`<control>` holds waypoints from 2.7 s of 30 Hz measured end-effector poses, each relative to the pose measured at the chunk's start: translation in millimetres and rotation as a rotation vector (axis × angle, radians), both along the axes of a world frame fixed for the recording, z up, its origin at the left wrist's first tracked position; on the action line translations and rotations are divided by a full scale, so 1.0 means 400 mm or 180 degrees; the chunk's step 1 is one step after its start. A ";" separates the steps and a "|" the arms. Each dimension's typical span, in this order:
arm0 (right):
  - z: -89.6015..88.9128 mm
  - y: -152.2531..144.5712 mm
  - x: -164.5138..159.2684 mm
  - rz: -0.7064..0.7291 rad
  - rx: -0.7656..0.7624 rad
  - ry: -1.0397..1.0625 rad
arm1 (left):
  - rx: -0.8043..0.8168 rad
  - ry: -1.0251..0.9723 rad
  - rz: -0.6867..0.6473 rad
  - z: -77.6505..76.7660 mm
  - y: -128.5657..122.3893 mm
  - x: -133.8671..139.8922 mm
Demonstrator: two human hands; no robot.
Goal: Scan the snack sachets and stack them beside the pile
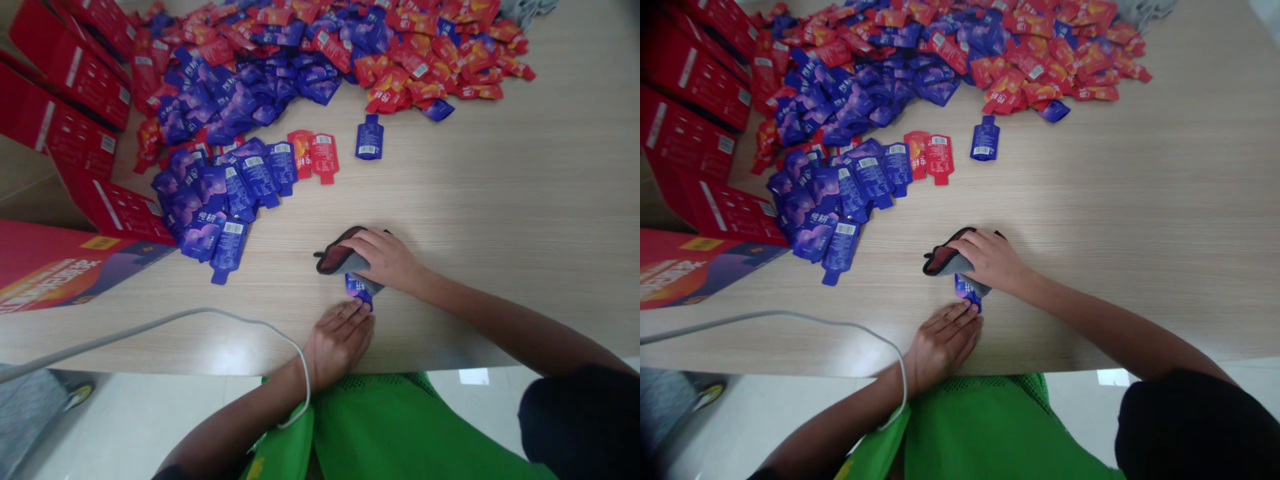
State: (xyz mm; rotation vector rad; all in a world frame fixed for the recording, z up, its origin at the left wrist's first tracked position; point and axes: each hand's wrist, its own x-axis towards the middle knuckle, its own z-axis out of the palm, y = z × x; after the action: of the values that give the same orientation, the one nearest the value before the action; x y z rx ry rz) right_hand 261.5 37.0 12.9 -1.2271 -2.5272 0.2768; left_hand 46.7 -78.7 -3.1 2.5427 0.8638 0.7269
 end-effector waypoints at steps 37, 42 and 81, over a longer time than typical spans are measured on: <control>-0.017 -0.034 0.276 -0.2881 -0.0081 0.1761 | -0.0712 0.0204 0.1144 0.069 0.180 0.068; -0.025 -0.033 0.284 -0.2851 -0.0192 0.1747 | -0.1784 -0.1148 0.1387 0.039 0.254 -0.024; -0.059 -0.024 0.314 -0.2694 -0.0573 0.1639 | 0.0367 0.0107 0.3084 0.028 0.668 -0.240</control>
State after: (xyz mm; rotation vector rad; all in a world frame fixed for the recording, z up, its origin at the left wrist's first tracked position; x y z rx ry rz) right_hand 387.0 27.4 -10.8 -1.8676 -1.4250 0.5225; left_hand -49.2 188.5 8.2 2.1149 2.1492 0.9925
